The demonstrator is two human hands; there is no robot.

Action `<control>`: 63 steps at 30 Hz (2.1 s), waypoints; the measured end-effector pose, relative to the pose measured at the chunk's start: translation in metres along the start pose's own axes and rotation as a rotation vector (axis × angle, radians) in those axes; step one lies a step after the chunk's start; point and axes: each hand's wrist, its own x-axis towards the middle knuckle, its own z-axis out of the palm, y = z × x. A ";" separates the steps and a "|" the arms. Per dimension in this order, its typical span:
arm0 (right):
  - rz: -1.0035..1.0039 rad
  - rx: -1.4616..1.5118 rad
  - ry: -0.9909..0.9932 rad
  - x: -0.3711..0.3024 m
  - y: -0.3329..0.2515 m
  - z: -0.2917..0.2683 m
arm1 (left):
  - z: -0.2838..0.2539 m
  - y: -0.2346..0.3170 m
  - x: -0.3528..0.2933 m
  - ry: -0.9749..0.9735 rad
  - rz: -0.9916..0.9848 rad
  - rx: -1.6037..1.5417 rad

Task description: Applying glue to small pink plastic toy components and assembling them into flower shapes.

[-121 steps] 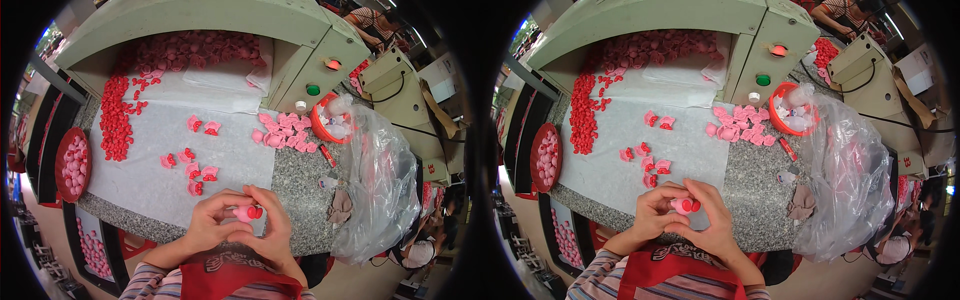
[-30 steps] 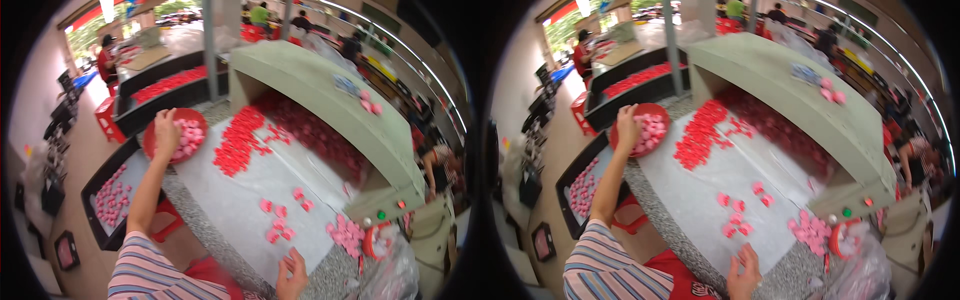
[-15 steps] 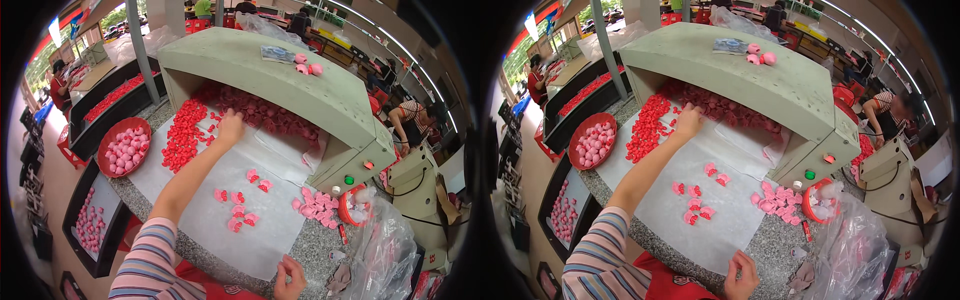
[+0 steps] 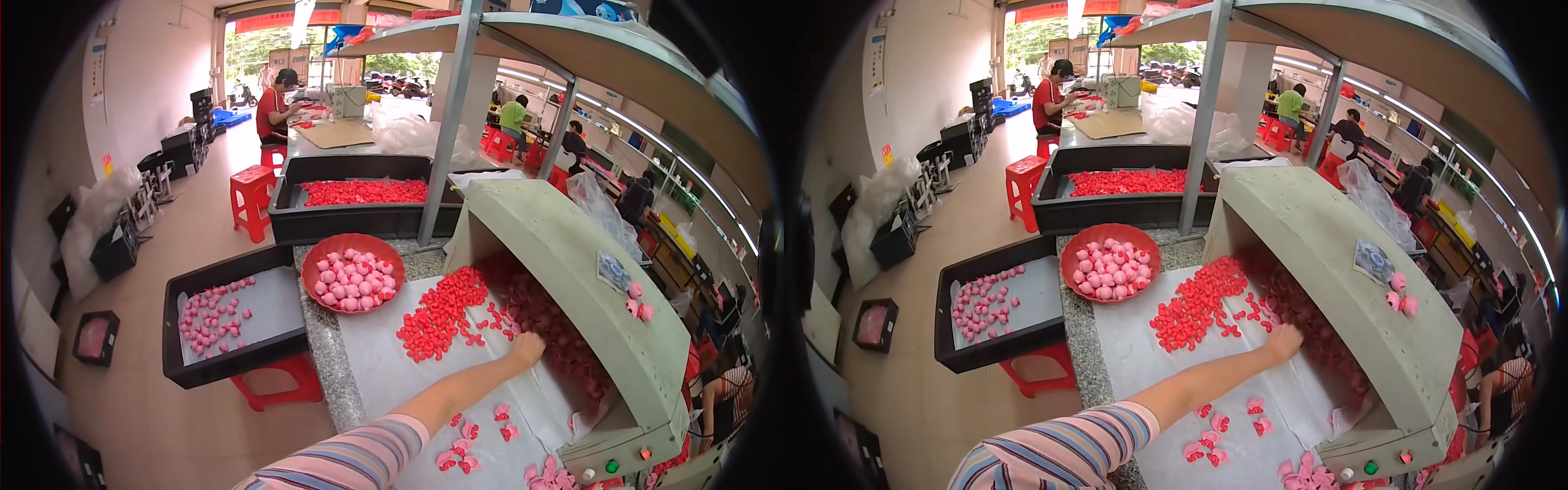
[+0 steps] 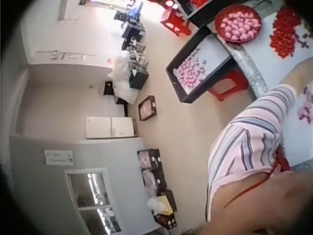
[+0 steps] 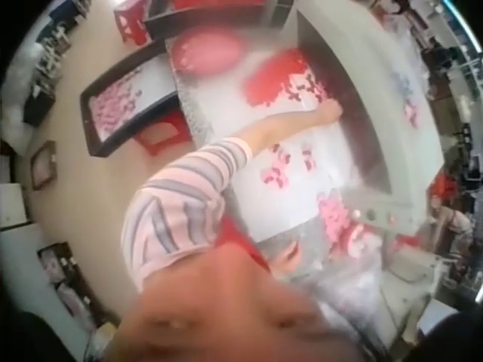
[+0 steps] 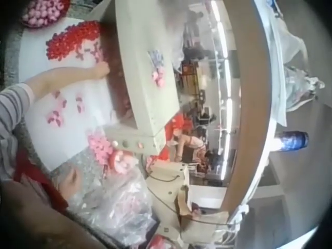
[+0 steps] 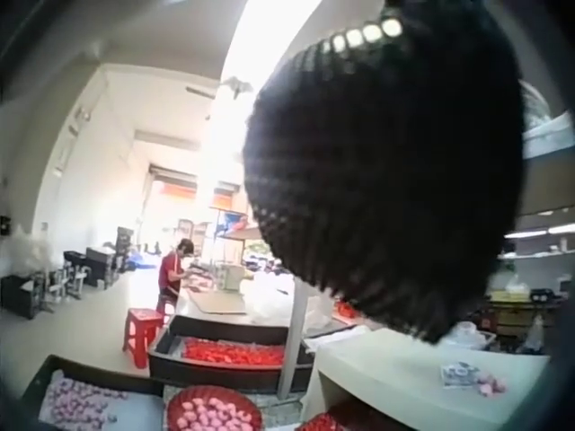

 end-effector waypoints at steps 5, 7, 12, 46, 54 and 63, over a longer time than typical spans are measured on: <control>-0.214 -0.086 0.612 0.012 0.024 -0.017 | -0.015 0.001 -0.002 0.074 -0.221 -0.229; -0.154 -0.165 0.910 0.017 0.044 -0.018 | -0.025 0.003 -0.026 -0.009 -0.221 -0.788; -0.115 -0.320 0.808 0.035 0.106 -0.030 | -0.108 0.043 -0.162 -0.510 -0.352 -1.923; 0.213 0.250 0.420 0.052 0.113 -0.007 | -0.148 0.072 -0.253 -1.007 -0.448 -1.921; 0.206 0.152 0.472 0.058 0.134 -0.009 | -0.088 0.104 -0.258 -0.846 0.061 -1.180; 0.208 0.197 0.470 0.054 0.129 -0.012 | -0.078 0.039 -0.145 -0.039 0.032 -0.454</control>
